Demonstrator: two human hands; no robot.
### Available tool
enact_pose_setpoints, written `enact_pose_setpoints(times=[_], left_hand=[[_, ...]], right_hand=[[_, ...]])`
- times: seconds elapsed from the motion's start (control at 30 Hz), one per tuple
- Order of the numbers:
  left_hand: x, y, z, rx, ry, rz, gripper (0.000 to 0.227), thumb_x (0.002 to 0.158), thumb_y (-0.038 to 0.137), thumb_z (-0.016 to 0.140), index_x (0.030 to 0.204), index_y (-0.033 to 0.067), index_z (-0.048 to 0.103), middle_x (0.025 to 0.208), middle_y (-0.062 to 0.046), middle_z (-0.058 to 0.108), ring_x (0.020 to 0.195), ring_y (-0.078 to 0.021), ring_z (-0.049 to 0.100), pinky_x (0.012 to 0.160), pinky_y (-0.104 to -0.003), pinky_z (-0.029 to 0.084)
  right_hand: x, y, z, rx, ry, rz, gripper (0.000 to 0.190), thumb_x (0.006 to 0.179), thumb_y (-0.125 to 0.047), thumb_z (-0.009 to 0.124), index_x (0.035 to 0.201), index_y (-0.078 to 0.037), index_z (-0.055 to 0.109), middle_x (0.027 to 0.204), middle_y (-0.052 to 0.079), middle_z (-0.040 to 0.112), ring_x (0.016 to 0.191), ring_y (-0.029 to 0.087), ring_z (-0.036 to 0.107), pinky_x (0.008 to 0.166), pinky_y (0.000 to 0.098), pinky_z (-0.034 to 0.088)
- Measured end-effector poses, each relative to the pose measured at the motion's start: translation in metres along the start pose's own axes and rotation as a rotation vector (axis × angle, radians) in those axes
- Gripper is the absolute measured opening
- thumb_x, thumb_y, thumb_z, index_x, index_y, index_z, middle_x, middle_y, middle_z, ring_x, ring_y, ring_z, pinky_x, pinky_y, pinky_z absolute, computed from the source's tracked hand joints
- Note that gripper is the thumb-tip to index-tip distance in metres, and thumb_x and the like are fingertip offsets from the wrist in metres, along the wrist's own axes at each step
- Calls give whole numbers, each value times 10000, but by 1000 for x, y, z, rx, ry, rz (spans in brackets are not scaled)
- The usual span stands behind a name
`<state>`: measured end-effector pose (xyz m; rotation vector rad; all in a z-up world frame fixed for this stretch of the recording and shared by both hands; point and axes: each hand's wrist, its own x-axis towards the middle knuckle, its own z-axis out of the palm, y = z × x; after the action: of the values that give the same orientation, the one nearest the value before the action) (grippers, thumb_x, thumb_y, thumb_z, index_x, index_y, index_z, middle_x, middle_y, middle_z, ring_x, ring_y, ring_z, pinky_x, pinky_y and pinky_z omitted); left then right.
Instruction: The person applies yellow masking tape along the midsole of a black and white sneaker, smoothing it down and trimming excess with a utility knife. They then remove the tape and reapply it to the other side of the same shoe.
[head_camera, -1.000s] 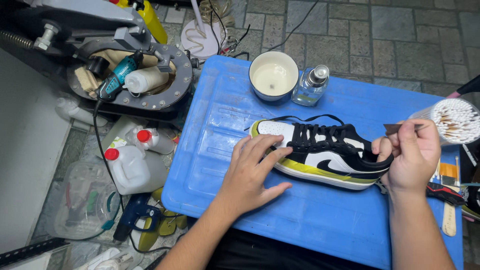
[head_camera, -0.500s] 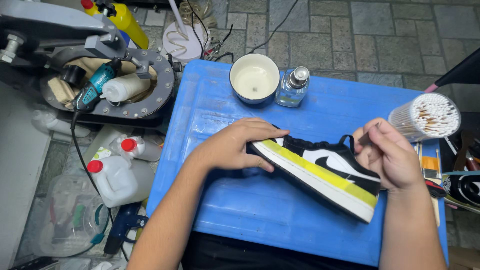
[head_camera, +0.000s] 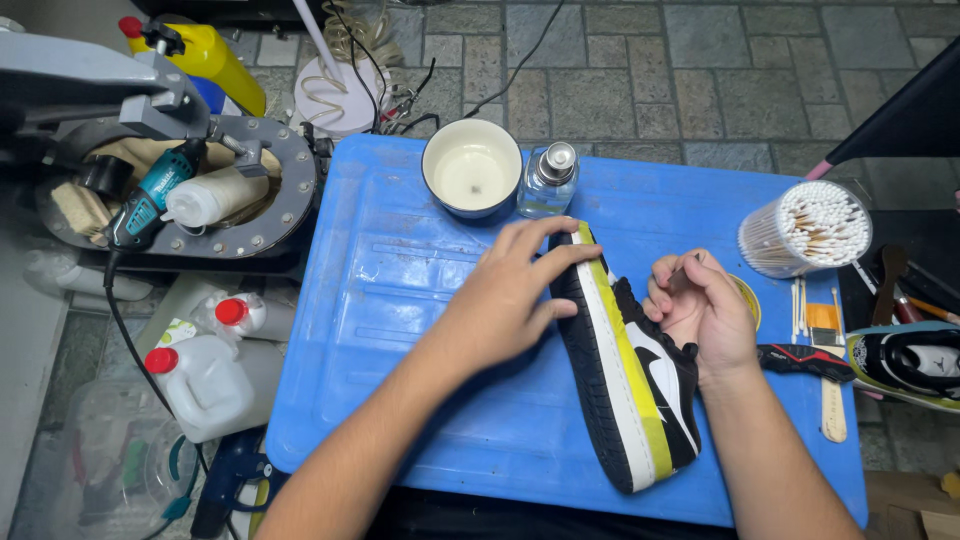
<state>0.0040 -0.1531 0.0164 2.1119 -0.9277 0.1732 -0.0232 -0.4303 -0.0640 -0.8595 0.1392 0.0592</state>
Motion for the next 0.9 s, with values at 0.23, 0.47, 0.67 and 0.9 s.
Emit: enact_pose_setpoints(times=[0.23, 0.47, 0.67, 0.9], left_hand=[[-46, 69, 53, -236, 69, -434, 1043, 935, 380, 763, 1575, -133, 119, 1616, -386, 226, 1518, -489, 275, 1208, -497, 294], [-30, 64, 43, -432, 41, -452, 1023, 873, 312, 658, 1634, -59, 84, 1620, -330, 355, 1465, -433, 442, 1139, -411, 416], [-9, 51, 21, -200, -179, -625, 910, 857, 250, 526, 1663, 101, 130, 1033, -271, 720, 903, -451, 701, 852, -501, 538], [24, 17, -25, 178, -334, -288, 779, 812, 251, 585, 1563, 215, 383, 988, -171, 750, 785, -398, 705, 693, -526, 549]], right_hand=[[-3, -1, 4, -36, 56, 2, 179, 1028, -114, 605, 897, -115, 482, 965, 119, 620, 750, 176, 524, 652, 328, 456], [-5, 8, 0, -36, 114, 0, 78, 1020, -131, 616, 1003, -88, 553, 942, 103, 629, 725, 136, 521, 614, 254, 430], [-14, 20, 9, 74, 52, 2, 89, 1044, -147, 617, 1073, -82, 563, 950, 84, 609, 747, 130, 522, 636, 230, 422], [-30, 37, 41, 49, -130, -65, 111, 1032, -110, 583, 1122, -72, 530, 942, 94, 563, 798, 212, 598, 735, 390, 544]])
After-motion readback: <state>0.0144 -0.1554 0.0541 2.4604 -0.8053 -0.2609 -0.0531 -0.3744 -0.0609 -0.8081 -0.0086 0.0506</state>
